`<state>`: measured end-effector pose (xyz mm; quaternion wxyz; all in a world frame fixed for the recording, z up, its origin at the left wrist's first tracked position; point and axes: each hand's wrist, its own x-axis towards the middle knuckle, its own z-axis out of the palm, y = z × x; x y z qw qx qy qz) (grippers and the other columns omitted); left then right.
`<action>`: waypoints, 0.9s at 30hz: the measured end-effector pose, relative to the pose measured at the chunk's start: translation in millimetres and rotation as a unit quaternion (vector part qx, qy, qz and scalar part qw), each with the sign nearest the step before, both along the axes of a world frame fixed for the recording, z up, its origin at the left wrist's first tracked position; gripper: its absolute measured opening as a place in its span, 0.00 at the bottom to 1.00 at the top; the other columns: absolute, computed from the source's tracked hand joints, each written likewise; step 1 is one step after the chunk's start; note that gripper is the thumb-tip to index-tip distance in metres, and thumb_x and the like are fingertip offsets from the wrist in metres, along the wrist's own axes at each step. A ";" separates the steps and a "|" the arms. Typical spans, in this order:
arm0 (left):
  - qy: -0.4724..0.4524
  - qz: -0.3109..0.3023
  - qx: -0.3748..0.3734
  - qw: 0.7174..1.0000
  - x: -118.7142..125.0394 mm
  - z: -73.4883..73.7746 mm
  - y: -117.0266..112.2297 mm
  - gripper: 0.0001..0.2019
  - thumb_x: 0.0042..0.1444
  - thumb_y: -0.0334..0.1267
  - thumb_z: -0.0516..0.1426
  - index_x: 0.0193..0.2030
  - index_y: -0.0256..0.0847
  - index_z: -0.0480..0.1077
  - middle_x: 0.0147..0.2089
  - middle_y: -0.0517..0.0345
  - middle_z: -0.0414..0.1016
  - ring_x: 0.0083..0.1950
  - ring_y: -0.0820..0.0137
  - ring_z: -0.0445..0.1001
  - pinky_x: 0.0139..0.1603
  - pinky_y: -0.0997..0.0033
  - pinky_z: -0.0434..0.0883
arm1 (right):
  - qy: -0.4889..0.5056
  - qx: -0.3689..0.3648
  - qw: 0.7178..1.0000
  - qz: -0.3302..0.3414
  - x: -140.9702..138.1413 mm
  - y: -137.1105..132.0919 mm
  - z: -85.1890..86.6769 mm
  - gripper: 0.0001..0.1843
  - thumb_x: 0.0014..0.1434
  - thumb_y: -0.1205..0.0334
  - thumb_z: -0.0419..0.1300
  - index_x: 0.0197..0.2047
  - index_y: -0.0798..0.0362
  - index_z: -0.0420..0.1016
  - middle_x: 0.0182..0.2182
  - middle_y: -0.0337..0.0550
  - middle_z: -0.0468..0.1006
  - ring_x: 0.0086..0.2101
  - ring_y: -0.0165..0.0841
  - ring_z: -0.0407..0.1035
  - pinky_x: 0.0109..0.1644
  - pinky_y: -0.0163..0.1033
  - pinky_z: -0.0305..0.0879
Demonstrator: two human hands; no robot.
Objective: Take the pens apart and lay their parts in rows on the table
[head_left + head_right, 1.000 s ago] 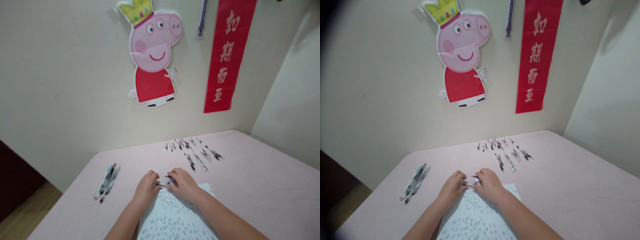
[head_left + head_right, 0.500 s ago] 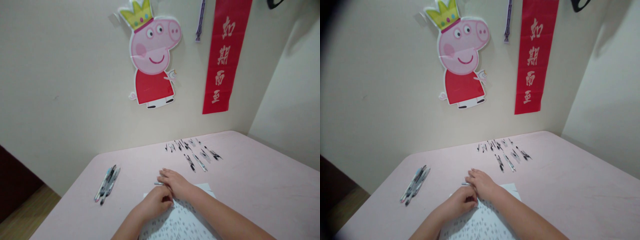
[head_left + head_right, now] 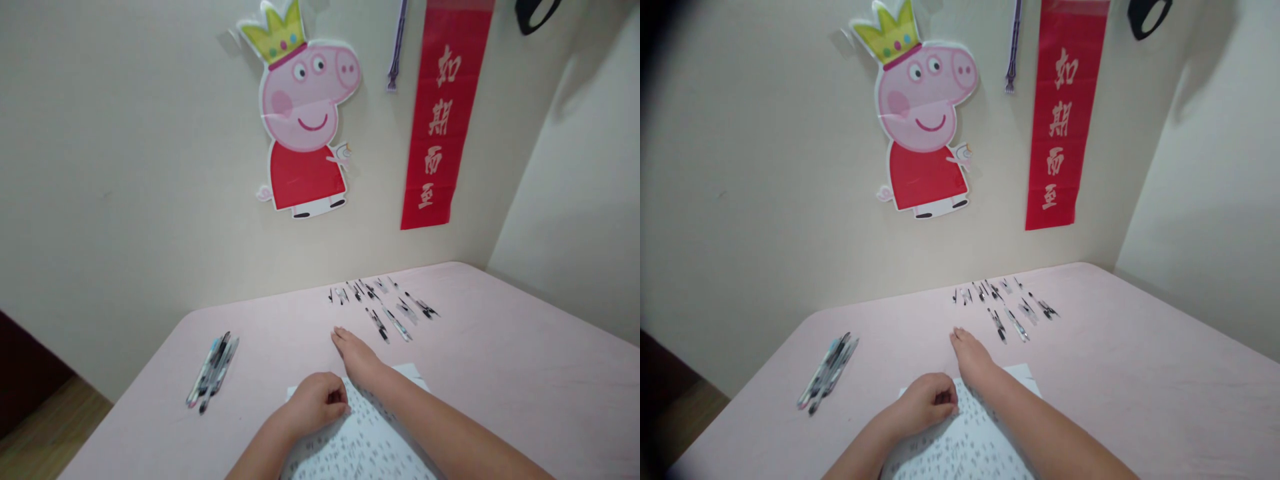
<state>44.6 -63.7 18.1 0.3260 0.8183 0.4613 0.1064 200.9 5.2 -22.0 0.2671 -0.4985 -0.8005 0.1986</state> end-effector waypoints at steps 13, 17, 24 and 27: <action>-0.009 -0.004 0.000 1.000 -3.8 -1.5 0.4 0.07 0.46 0.39 0.60 0.33 0.41 0.74 0.30 0.64 0.71 0.29 0.75 0.64 0.30 0.77 0.59 | -0.063 0.024 0.985 -0.162 8.0 49.8 -6.8 0.32 0.53 0.82 0.41 0.60 0.66 0.62 0.61 0.58 0.61 0.61 0.39 0.53 0.65 0.46 0.51; -0.006 -0.007 0.002 1.000 -4.3 -1.5 0.9 0.08 0.46 0.40 0.60 0.33 0.40 0.74 0.31 0.63 0.72 0.30 0.75 0.65 0.31 0.77 0.59 | -0.073 0.022 0.980 -0.181 5.5 56.9 -8.2 0.34 0.52 0.82 0.43 0.62 0.62 0.61 0.60 0.55 0.63 0.62 0.39 0.53 0.65 0.46 0.51; -0.006 0.000 -0.006 1.000 -3.4 3.9 -0.1 0.09 0.46 0.40 0.60 0.33 0.40 0.75 0.30 0.63 0.72 0.29 0.76 0.64 0.30 0.78 0.59 | -0.094 0.006 0.976 -0.196 4.9 57.4 -2.2 0.31 0.52 0.81 0.43 0.59 0.70 0.63 0.61 0.62 0.60 0.61 0.41 0.53 0.65 0.43 0.48; -0.009 0.002 -0.018 1.000 -2.4 7.0 -0.6 0.09 0.45 0.40 0.60 0.33 0.40 0.75 0.29 0.63 0.71 0.29 0.76 0.63 0.30 0.78 0.59 | -0.101 0.016 0.977 -0.188 5.4 53.4 7.6 0.29 0.52 0.79 0.45 0.58 0.67 0.65 0.61 0.60 0.60 0.62 0.41 0.52 0.66 0.45 0.42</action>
